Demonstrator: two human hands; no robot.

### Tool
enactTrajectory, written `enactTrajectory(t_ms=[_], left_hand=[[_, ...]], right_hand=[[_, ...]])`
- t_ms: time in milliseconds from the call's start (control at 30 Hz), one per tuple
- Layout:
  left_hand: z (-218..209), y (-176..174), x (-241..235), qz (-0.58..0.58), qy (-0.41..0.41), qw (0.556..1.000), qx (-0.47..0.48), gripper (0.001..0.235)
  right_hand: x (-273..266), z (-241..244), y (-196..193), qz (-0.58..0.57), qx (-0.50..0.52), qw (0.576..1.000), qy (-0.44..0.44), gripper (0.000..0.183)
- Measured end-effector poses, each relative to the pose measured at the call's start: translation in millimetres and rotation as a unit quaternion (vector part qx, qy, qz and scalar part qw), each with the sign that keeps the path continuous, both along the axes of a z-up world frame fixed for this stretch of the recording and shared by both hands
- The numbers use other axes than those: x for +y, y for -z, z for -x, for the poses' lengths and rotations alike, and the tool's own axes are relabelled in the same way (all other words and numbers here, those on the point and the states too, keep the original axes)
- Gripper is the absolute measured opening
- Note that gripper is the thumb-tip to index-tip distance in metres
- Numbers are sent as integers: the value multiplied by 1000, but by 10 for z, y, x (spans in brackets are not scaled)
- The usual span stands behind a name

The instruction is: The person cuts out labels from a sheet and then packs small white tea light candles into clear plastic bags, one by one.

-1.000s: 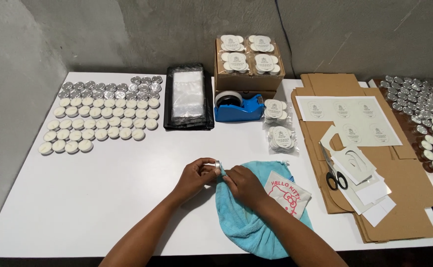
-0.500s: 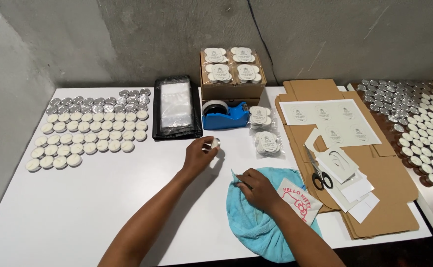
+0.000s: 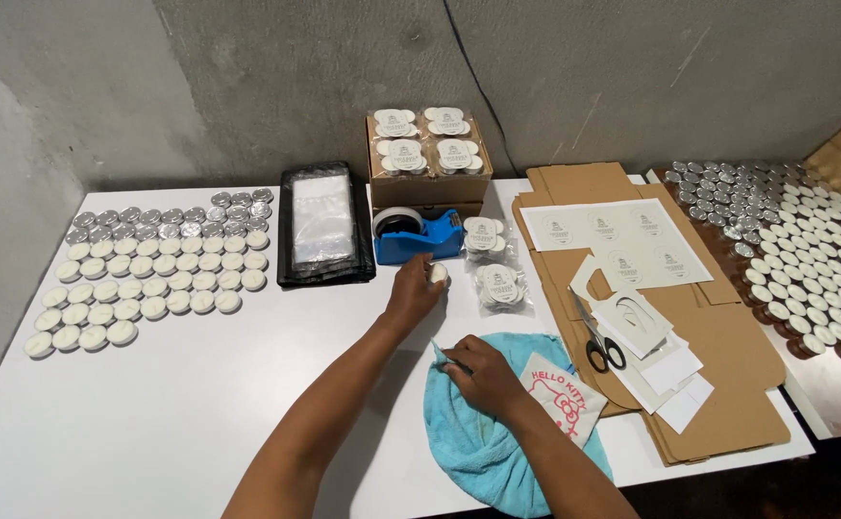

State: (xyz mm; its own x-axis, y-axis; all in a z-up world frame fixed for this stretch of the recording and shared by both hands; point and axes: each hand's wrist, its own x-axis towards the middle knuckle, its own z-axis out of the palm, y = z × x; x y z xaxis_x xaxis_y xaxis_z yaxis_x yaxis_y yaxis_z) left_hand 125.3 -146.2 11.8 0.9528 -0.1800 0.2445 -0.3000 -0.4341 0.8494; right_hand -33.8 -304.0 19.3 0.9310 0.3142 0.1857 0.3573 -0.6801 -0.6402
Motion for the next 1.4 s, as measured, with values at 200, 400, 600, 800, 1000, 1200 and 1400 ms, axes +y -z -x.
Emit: enactTrajectory(t_ms=[200, 400, 600, 800, 1000, 1200, 1400], left_hand=[[-35, 74, -97, -69, 8, 997, -32, 58], [54, -2, -71, -72, 18, 997, -27, 56], [143, 88, 190, -107, 14, 994, -14, 57], [120, 752, 740, -85, 4, 993, -80, 58], [458, 636, 1445, -108, -39, 993, -37, 50], [626, 794, 2196, -120, -120, 982, -79, 43], [819, 609, 2835, -81, -218, 973, -13, 39]], right_hand=[[-8, -22, 26, -20, -3, 1000, 4, 22], [-3, -24, 11, -22, -15, 1000, 4, 22], [-37, -50, 73, -20, -15, 1000, 2, 24], [-32, -22, 98, -10, -73, 997, -19, 28], [-47, -26, 134, 13, -56, 998, 2, 25], [-64, -49, 225, 13, -40, 999, 17, 27], [-52, -64, 254, 66, 2, 996, 61, 29]])
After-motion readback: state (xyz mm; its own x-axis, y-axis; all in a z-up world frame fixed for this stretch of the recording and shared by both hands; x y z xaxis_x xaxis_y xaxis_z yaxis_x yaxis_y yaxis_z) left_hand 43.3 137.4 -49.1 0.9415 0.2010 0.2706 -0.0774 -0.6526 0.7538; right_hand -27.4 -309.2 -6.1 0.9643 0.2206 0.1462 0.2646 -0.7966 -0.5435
